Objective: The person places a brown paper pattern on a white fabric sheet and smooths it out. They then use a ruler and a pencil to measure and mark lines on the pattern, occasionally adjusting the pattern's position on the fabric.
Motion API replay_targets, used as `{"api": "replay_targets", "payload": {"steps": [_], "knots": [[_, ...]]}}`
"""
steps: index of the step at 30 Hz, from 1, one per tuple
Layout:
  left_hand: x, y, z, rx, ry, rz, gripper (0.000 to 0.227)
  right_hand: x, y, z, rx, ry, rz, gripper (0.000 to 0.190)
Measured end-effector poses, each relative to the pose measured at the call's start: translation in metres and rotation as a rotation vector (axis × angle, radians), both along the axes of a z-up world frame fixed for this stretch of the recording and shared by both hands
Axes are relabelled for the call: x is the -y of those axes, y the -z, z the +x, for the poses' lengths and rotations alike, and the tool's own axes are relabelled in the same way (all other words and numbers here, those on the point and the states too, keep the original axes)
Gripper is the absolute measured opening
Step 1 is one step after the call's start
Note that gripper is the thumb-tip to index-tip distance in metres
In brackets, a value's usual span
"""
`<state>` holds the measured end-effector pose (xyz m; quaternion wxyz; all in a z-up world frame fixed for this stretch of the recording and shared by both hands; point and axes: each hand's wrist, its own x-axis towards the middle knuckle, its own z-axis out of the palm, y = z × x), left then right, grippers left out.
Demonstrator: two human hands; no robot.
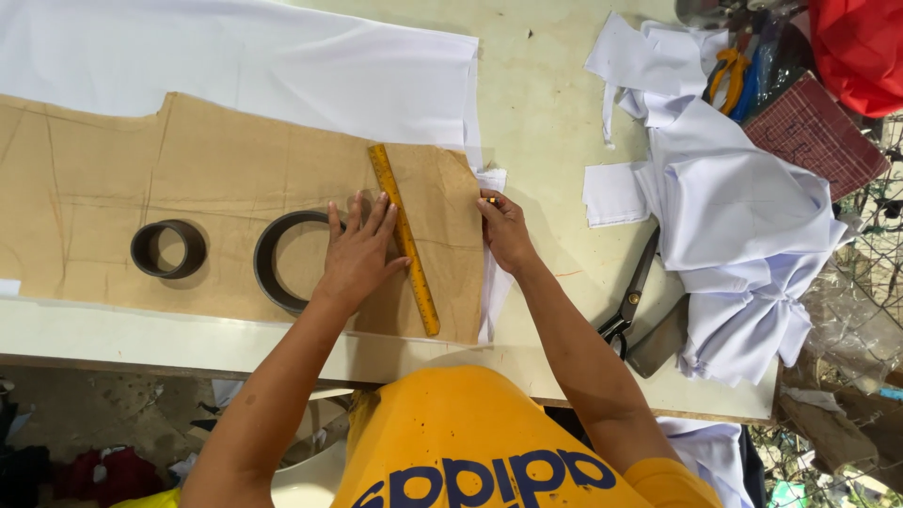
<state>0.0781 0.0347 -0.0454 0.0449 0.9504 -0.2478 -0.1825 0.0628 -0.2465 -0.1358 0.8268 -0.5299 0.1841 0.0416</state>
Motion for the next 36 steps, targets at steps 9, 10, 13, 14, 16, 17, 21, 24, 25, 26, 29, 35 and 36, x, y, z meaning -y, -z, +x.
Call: {"api": "replay_targets", "payload": {"steps": [9,10,13,14,16,17,21,24,25,26,29,35,36], "knots": [[0.0,0.01,0.01,-0.03,-0.004,-0.017,0.098,-0.013,-0.031,0.005,-0.095,-0.052,0.251,0.029],[0.0,0.009,0.01,-0.043,-0.002,-0.021,0.102,-0.015,-0.029,0.007,-0.094,-0.086,0.193,0.028],[0.001,0.001,0.011,-0.069,0.0,-0.017,0.108,-0.018,-0.035,0.008,-0.098,-0.137,0.137,0.03],[0.001,-0.002,0.011,-0.079,0.0,-0.009,0.109,-0.019,-0.039,0.009,-0.1,-0.156,0.14,0.032],[0.0,0.0,0.011,-0.08,-0.003,-0.014,0.11,-0.02,-0.036,0.012,-0.09,-0.171,0.154,0.034],[0.0,0.001,0.011,-0.081,-0.002,-0.021,0.112,-0.021,-0.034,0.014,-0.081,-0.182,0.167,0.036],[0.0,0.002,0.011,-0.08,-0.007,-0.032,0.112,-0.028,-0.035,0.016,-0.078,-0.18,0.128,0.036],[0.001,0.001,0.011,-0.08,-0.016,-0.025,0.111,-0.033,-0.045,0.02,-0.049,-0.189,0.082,0.036],[0.001,0.0,0.011,-0.08,-0.012,-0.02,0.111,-0.035,-0.049,0.022,-0.029,-0.215,0.021,0.034],[0.001,-0.001,0.011,-0.08,-0.007,-0.015,0.111,-0.036,-0.053,0.023,-0.009,-0.241,-0.041,0.032],[0.001,0.0,0.011,-0.073,-0.005,-0.02,0.111,-0.036,-0.057,0.029,0.006,-0.268,-0.131,0.03],[0.0,0.002,0.01,-0.043,0.008,-0.019,0.112,-0.04,-0.057,0.037,0.009,-0.29,-0.194,0.032],[0.0,0.001,0.011,-0.043,0.008,-0.019,0.112,-0.042,-0.058,0.038,0.01,-0.29,-0.194,0.032]]}}
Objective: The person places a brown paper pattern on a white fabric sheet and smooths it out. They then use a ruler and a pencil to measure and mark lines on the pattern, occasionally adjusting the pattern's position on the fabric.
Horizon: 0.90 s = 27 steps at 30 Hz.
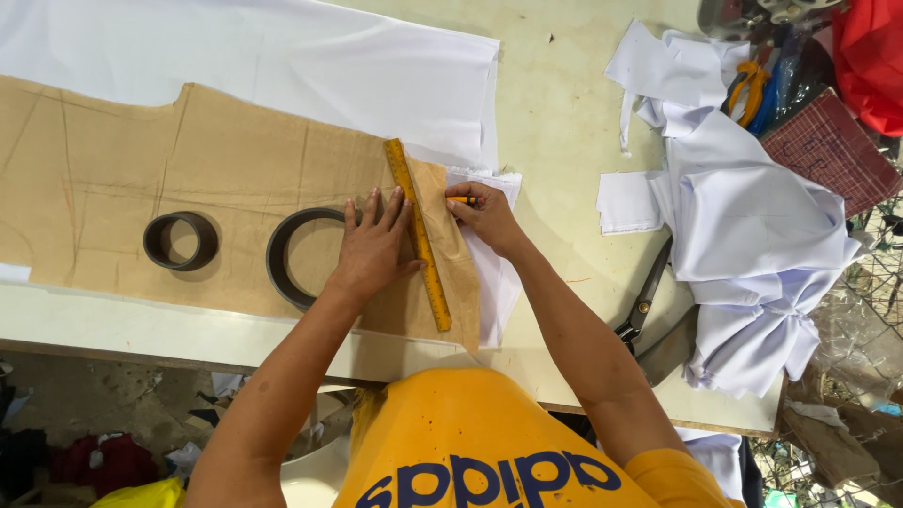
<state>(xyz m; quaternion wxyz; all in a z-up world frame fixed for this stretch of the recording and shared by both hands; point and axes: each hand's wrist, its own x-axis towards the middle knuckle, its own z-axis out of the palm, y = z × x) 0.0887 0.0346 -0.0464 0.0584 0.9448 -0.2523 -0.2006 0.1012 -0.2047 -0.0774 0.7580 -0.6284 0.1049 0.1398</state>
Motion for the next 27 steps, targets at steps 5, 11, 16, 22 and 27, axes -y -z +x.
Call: {"api": "replay_targets", "payload": {"steps": [5,11,16,22,27], "knots": [[0.001,-0.006,0.0,0.002,0.021,0.024,0.117,-0.009,-0.013,0.01,0.015,0.056,-0.108,0.021],[0.001,-0.003,0.002,0.001,0.048,0.052,0.117,0.011,0.102,0.036,-0.063,0.065,0.087,0.012],[0.004,-0.012,0.003,-0.035,0.052,0.081,0.115,0.017,0.122,0.022,-0.038,0.037,-0.012,0.009],[0.004,-0.008,0.003,-0.048,0.061,0.108,0.116,0.015,0.105,0.018,0.073,0.007,-0.116,0.01],[0.004,-0.01,0.003,-0.044,0.054,0.098,0.115,0.002,0.084,0.029,-0.116,0.116,0.054,0.018]]}}
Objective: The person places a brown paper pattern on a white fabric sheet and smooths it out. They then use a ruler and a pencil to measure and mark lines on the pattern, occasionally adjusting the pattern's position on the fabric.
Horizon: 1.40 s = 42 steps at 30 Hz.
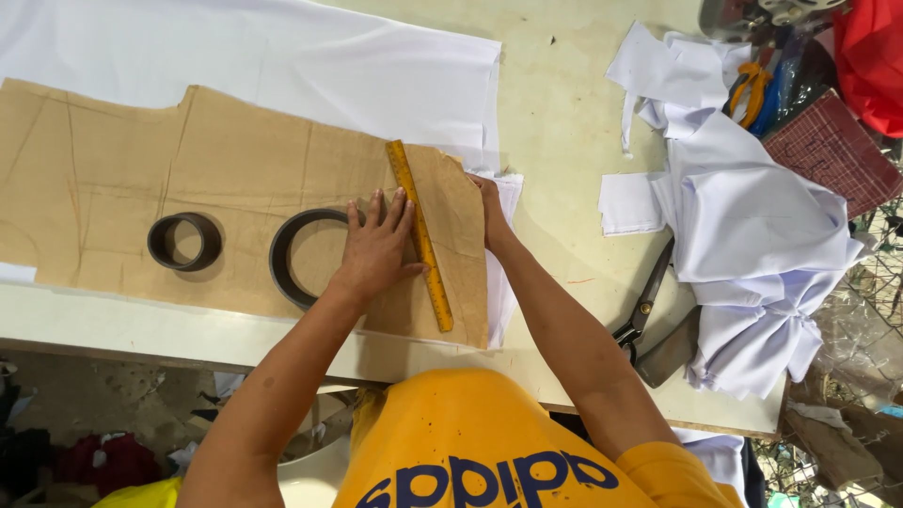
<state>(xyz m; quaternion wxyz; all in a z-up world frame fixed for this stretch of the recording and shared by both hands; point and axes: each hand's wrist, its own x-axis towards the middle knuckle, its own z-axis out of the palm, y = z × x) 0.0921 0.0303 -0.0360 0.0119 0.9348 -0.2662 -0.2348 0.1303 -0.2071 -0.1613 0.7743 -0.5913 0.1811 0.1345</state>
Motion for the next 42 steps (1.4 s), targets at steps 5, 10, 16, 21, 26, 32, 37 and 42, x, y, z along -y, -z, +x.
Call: {"api": "replay_targets", "payload": {"steps": [5,10,16,21,26,32,37,42], "knots": [[-0.001,0.0,-0.002,0.02,0.001,-0.015,0.116,0.018,0.091,-0.009,-0.227,0.167,0.231,0.032],[-0.002,0.003,0.001,0.015,-0.007,-0.024,0.117,0.008,0.041,-0.015,-0.206,0.139,0.172,0.023],[0.0,0.003,-0.001,0.025,0.006,-0.013,0.116,-0.002,0.025,0.001,-0.225,0.155,0.243,0.024],[-0.001,0.005,-0.002,0.021,-0.004,-0.016,0.118,0.017,0.077,-0.036,-0.365,0.231,0.317,0.029],[-0.001,0.007,-0.003,0.032,0.004,-0.014,0.118,0.003,-0.021,-0.079,0.14,-0.055,-0.234,0.013],[-0.001,0.009,-0.007,0.088,-0.022,-0.042,0.12,0.01,-0.033,-0.068,0.205,-0.089,-0.16,0.018],[0.003,0.0,-0.025,0.133,-0.046,-0.042,0.119,0.024,0.008,-0.066,0.229,-0.052,-0.181,0.017],[0.01,0.022,-0.048,0.178,-0.095,-0.082,0.12,0.03,0.019,-0.062,0.27,-0.091,-0.225,0.016]]}}
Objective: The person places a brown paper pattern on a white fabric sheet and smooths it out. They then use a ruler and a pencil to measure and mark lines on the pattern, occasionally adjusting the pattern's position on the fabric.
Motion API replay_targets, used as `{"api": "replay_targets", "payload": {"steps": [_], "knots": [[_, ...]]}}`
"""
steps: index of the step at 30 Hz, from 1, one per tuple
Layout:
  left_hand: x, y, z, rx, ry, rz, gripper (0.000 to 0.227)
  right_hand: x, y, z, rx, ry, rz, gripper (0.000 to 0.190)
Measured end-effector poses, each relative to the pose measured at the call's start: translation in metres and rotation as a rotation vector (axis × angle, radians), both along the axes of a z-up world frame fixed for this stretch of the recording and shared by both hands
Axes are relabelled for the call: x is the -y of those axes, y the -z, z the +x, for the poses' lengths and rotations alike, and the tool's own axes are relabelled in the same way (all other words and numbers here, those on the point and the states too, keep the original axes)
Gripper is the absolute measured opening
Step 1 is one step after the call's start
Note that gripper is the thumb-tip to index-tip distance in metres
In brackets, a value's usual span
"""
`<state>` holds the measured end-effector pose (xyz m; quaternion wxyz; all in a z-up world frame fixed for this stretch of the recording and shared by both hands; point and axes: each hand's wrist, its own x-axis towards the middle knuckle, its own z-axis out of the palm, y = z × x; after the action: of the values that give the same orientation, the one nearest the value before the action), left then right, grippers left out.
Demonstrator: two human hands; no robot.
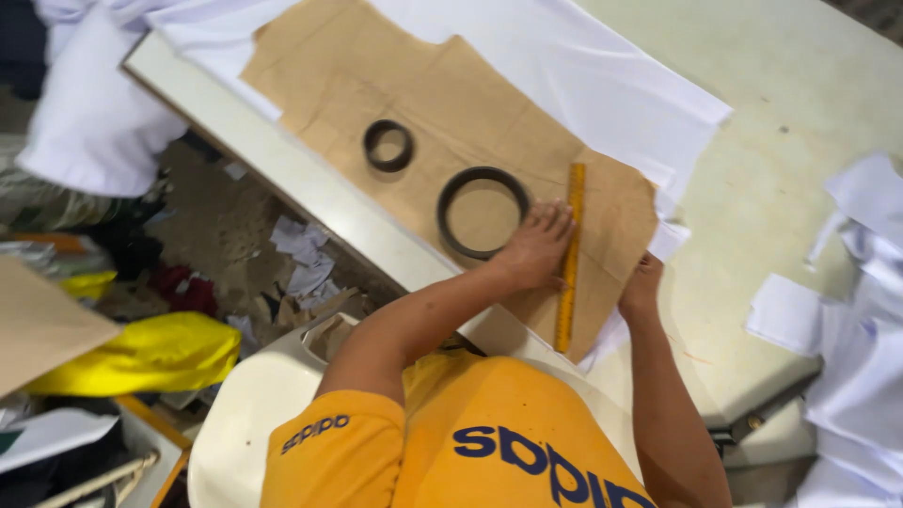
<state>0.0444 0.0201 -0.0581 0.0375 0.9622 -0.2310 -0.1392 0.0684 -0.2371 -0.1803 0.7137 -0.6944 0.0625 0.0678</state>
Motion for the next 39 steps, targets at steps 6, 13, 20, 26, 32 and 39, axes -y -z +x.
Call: {"api": "replay_targets", "payload": {"steps": [6,13,20,26,32,39], "knots": [[0.004,0.018,-0.004,0.084,-0.006,-0.026,0.121,0.002,0.011,0.003,-0.011,0.049,-0.046,0.015],[0.009,0.028,-0.002,0.102,0.005,-0.026,0.122,0.034,0.054,-0.018,-0.037,0.078,-0.151,0.016],[0.009,0.029,-0.003,0.16,0.002,-0.051,0.122,0.041,0.054,-0.05,0.021,0.02,-0.14,0.019],[-0.003,0.009,-0.003,0.087,0.042,-0.258,0.114,0.005,-0.013,-0.06,-0.022,0.07,0.016,0.018],[0.001,-0.021,-0.003,-0.121,0.052,-0.063,0.117,-0.022,-0.062,-0.058,-0.087,0.153,-0.033,0.017],[0.008,-0.029,-0.015,-0.184,0.062,0.005,0.115,-0.024,-0.073,-0.06,-0.145,0.156,-0.107,0.015]]}}
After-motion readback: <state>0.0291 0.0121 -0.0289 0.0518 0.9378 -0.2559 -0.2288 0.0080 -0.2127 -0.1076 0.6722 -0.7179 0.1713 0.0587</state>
